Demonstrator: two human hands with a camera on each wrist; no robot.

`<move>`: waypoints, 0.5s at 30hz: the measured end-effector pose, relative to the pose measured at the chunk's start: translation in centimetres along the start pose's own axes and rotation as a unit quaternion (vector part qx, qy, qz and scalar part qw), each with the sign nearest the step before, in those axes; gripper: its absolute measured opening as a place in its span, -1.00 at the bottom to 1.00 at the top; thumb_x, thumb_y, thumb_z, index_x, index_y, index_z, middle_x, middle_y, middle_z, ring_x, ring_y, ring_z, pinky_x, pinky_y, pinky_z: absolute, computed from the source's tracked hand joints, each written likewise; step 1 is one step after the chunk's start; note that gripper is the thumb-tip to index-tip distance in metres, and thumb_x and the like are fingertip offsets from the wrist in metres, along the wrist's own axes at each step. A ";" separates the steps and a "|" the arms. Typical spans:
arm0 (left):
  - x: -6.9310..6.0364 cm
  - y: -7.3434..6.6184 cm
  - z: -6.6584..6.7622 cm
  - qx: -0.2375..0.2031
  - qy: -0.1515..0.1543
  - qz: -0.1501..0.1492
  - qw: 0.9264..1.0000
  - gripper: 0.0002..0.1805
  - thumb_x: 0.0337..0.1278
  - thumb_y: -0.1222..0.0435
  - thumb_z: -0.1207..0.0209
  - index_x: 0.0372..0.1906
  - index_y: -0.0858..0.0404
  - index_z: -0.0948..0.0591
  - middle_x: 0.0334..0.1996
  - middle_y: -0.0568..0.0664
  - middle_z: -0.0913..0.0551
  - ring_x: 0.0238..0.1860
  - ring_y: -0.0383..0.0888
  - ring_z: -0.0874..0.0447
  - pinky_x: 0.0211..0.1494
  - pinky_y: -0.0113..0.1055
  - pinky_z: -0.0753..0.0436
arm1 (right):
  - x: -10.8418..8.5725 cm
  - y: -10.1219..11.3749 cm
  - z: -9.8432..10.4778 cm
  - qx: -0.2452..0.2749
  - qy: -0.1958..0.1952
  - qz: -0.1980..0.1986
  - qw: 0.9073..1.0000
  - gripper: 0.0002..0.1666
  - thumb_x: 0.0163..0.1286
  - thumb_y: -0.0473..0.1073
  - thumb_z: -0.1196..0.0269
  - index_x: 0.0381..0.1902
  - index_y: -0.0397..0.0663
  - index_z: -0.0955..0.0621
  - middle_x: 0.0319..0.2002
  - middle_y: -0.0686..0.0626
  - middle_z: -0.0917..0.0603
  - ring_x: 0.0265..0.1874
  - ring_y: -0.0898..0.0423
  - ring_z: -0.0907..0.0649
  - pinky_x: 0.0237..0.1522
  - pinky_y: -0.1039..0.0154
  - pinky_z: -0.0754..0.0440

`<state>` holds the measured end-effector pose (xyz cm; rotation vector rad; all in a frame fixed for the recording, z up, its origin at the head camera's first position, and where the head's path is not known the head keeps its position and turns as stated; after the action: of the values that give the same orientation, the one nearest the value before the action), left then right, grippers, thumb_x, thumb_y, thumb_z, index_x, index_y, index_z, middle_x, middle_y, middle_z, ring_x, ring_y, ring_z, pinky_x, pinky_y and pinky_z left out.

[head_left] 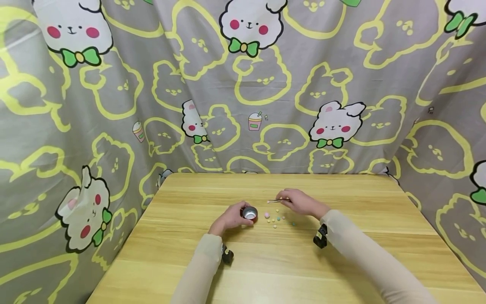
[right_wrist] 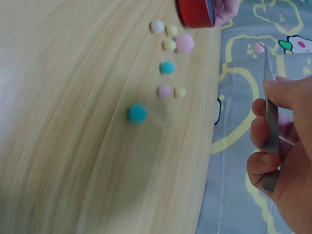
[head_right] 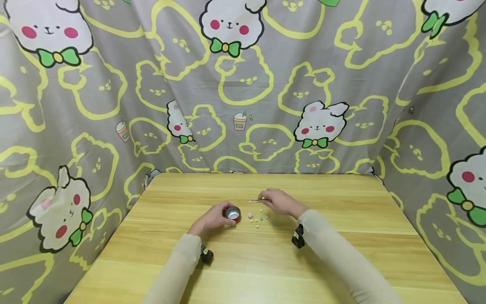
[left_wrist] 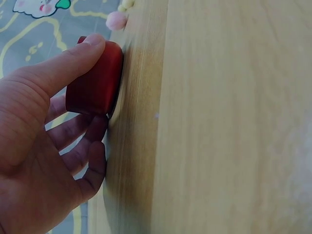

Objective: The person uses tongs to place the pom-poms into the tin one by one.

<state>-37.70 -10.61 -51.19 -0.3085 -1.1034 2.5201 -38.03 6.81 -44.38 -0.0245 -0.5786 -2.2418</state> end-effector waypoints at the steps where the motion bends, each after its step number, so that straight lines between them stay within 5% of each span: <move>1: 0.0 0.0 0.0 0.000 0.000 0.000 1.000 -0.45 -0.10 0.24 -0.44 0.05 0.19 -0.49 -0.09 -0.03 -0.56 -0.03 -0.07 -0.51 0.08 -0.10 -0.44 | 0.2 0.1 -0.1 0.000 0.001 0.001 1.000 -0.80 0.43 -0.23 -0.10 -0.06 -0.01 -0.61 -0.31 0.11 -0.54 -0.42 0.24 -0.48 -0.35 0.25 -0.46; 15: 0.1 -0.1 0.0 0.008 -0.002 -0.005 1.000 -0.47 -0.10 0.25 -0.44 0.04 0.19 -0.49 -0.10 -0.05 -0.56 -0.03 -0.09 -0.51 0.07 -0.13 -0.44 | 2.0 2.6 -1.1 0.008 0.011 0.033 0.999 -0.81 0.41 -0.25 -0.12 -0.06 -0.02 -0.60 -0.29 0.07 -0.55 -0.40 0.22 -0.49 -0.34 0.24 -0.47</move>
<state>-37.73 -10.55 -51.11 -0.2924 -1.0831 2.5203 -37.35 3.44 -43.90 -0.0110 -0.5764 -2.1698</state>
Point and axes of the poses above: each hand's wrist, its own x-axis towards the middle knuckle, its own z-axis out of the back of the hand, y = z × x, the point moved 10 cm from there along x, towards the middle knuckle
